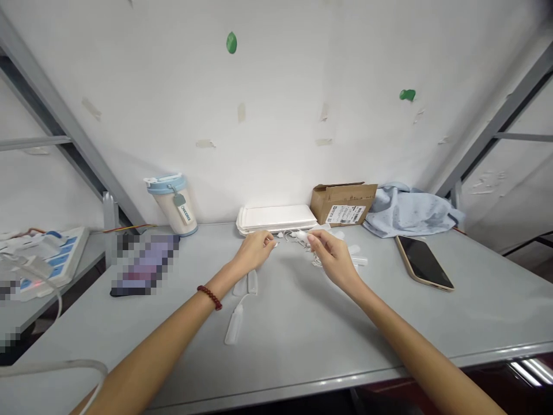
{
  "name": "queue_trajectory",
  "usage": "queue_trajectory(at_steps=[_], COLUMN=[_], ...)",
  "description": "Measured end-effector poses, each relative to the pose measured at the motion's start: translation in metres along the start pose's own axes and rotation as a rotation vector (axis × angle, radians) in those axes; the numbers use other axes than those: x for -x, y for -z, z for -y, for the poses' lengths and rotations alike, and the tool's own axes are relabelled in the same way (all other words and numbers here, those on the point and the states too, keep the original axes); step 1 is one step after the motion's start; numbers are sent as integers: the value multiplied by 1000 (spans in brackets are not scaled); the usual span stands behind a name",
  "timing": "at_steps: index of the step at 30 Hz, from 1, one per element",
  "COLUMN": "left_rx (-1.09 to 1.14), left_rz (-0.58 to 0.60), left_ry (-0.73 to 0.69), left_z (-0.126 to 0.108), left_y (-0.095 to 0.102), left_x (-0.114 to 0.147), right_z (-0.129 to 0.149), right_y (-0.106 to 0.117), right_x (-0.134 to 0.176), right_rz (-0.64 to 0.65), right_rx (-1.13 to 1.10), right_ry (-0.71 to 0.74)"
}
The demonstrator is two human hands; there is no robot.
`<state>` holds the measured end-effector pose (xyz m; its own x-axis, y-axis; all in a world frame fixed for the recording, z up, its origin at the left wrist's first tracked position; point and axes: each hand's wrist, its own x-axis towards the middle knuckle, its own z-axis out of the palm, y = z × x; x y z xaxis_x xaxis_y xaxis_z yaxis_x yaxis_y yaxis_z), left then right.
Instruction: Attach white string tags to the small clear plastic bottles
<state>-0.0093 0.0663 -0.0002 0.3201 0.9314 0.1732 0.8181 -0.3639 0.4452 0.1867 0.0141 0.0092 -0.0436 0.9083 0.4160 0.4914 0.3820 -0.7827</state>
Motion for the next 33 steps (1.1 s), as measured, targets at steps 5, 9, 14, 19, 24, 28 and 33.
queue_trajectory(at_steps=[5,9,14,19,24,28,33], left_rx=[-168,-241,-218,-147,-137,-133,-134], left_rz=[95,169,194,200,206,212,148], left_ry=[25,21,-1,-108,-122,-95,-36], left_z=[-4,-8,-10,-17,-20,-16,-9], left_y=[-20,-24,-19,-27,-36,-35,-31], left_x=[-15,-17,-17,-27,-39,-41,-39], right_z=[-11,-18,-28,-39,-48,-51,-57], right_y=[6,8,10,10,10,12,11], right_x=[-6,-8,-12,-17,-21,-23,-37], right_rz=[-56,-91,-128,-148,-179,-188,-172], right_rx=[87,145,219,256,316,364,426], right_ry=[76,113,111,103,119,216,289])
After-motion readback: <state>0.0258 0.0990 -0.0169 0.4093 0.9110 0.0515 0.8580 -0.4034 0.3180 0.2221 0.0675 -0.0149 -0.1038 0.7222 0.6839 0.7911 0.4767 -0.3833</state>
